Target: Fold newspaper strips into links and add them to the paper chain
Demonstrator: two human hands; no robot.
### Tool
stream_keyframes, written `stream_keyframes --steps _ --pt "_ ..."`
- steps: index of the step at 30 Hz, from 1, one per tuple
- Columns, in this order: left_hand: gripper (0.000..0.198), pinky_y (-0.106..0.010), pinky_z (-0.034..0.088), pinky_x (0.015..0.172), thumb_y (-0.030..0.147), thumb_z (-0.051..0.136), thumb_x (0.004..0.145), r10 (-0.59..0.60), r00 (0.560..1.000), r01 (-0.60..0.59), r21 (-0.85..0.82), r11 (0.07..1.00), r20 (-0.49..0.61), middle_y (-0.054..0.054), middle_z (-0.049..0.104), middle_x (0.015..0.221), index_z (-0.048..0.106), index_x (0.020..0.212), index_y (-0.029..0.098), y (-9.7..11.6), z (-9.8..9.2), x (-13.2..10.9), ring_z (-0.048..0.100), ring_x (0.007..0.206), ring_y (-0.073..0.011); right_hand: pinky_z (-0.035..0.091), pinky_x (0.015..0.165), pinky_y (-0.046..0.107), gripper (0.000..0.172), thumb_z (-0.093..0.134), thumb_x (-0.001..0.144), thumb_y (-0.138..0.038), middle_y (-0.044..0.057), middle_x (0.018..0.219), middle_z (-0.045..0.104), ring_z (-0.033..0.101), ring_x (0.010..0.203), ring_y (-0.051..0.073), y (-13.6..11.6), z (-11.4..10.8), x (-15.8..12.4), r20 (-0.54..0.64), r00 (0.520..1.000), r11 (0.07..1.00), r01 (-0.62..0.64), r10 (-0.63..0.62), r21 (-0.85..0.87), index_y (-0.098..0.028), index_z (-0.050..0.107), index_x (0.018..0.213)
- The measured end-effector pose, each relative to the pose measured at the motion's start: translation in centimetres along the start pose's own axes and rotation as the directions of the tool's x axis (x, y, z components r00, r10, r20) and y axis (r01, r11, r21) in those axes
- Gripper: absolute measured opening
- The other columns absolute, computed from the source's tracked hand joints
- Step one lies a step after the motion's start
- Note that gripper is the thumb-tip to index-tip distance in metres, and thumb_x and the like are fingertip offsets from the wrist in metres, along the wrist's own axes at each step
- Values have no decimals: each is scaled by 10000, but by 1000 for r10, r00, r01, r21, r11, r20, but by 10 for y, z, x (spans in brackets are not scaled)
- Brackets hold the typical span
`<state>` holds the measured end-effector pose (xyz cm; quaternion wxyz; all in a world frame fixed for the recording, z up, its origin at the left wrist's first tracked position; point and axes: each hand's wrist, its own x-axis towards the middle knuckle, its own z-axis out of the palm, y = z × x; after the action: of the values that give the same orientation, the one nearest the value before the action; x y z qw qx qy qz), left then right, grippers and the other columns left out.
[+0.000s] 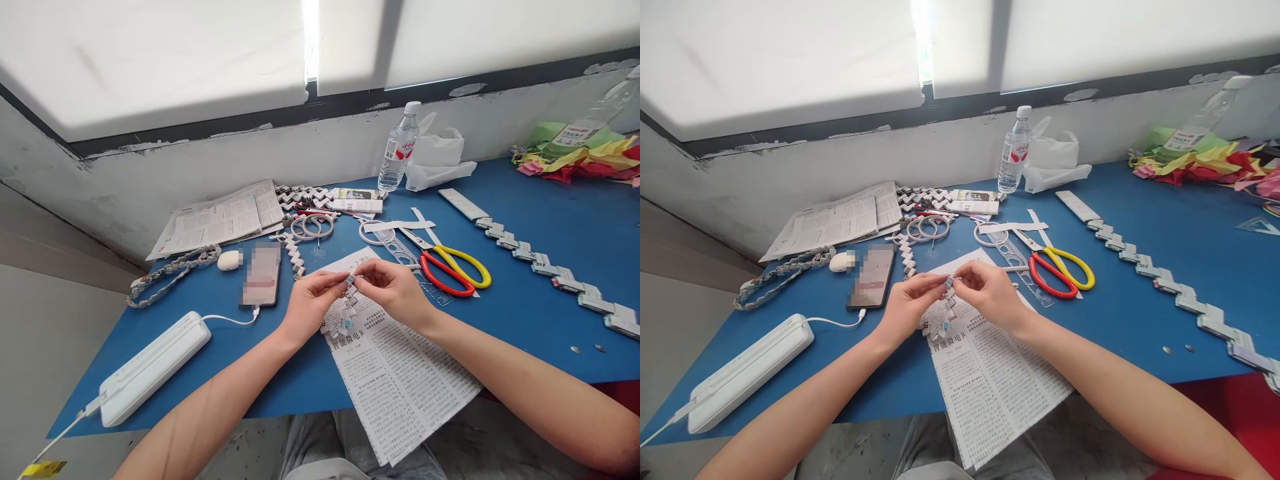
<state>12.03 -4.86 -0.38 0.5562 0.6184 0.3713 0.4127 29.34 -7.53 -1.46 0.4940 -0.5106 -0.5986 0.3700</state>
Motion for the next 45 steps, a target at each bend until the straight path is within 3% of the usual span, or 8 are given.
stream_keyframes --steps 6,13,18,21,25,29,40,45 --pt "148 -276 532 744 228 748 710 -58 997 56 -41 998 -47 -49 725 883 780 853 206 0 3 2 657 809 -182 388 504 269 45 624 790 -213 -18 591 548 465 537 115 -2 1 0 -74 990 982 105 -118 -159 -183 639 758" --pt "247 -306 519 807 284 789 668 -245 964 226 -162 960 -102 -58 756 849 772 896 192 4 -4 6 669 811 -187 488 565 294 189 647 817 -374 54 932 627 562 677 140 -8 -5 7 55 998 992 4 -11 125 -212 682 907" --pt "311 -328 501 870 304 798 655 -274 960 252 -233 939 -65 -89 753 941 765 938 179 7 -7 6 666 887 -203 477 548 299 206 619 840 -367 24 774 622 550 628 137 -9 -6 7 91 996 976 -26 6 217 -216 686 963" --pt "289 -328 502 856 301 785 667 -264 963 250 -191 949 -50 -85 753 935 767 928 178 9 -6 4 660 890 -204 485 579 304 282 641 829 -368 22 799 635 566 659 143 -8 -7 6 95 995 976 -26 5 215 -230 651 1075" --pt "256 -328 507 824 278 777 668 -272 961 264 -125 956 -46 -74 755 887 770 903 178 11 -5 4 665 858 -207 505 678 341 305 655 820 -346 34 824 654 611 761 179 -9 -9 6 94 995 992 27 -39 125 -226 600 1095" --pt "214 -316 509 795 244 759 674 -280 959 277 -68 958 -45 -67 756 847 773 876 174 12 -5 4 673 826 -206 477 654 327 245 610 837 -289 12 760 649 587 702 162 -12 -11 6 139 984 993 118 -114 -22 -229 587 1073" --pt "200 -315 532 757 263 745 681 -245 969 245 -6 970 -39 -71 751 809 772 850 161 14 -3 2 679 819 -226 450 671 336 229 557 834 -230 9 756 637 559 702 170 -11 -12 6 213 956 952 243 -203 -184 -251 555 1063" --pt "225 -317 541 721 335 759 681 -191 976 192 4 981 -107 -68 745 764 767 811 151 13 -3 4 679 732 -209 483 706 352 297 634 827 -373 40 861 657 600 779 186 -8 -8 7 155 988 1000 15 -15 4 -229 579 1080"
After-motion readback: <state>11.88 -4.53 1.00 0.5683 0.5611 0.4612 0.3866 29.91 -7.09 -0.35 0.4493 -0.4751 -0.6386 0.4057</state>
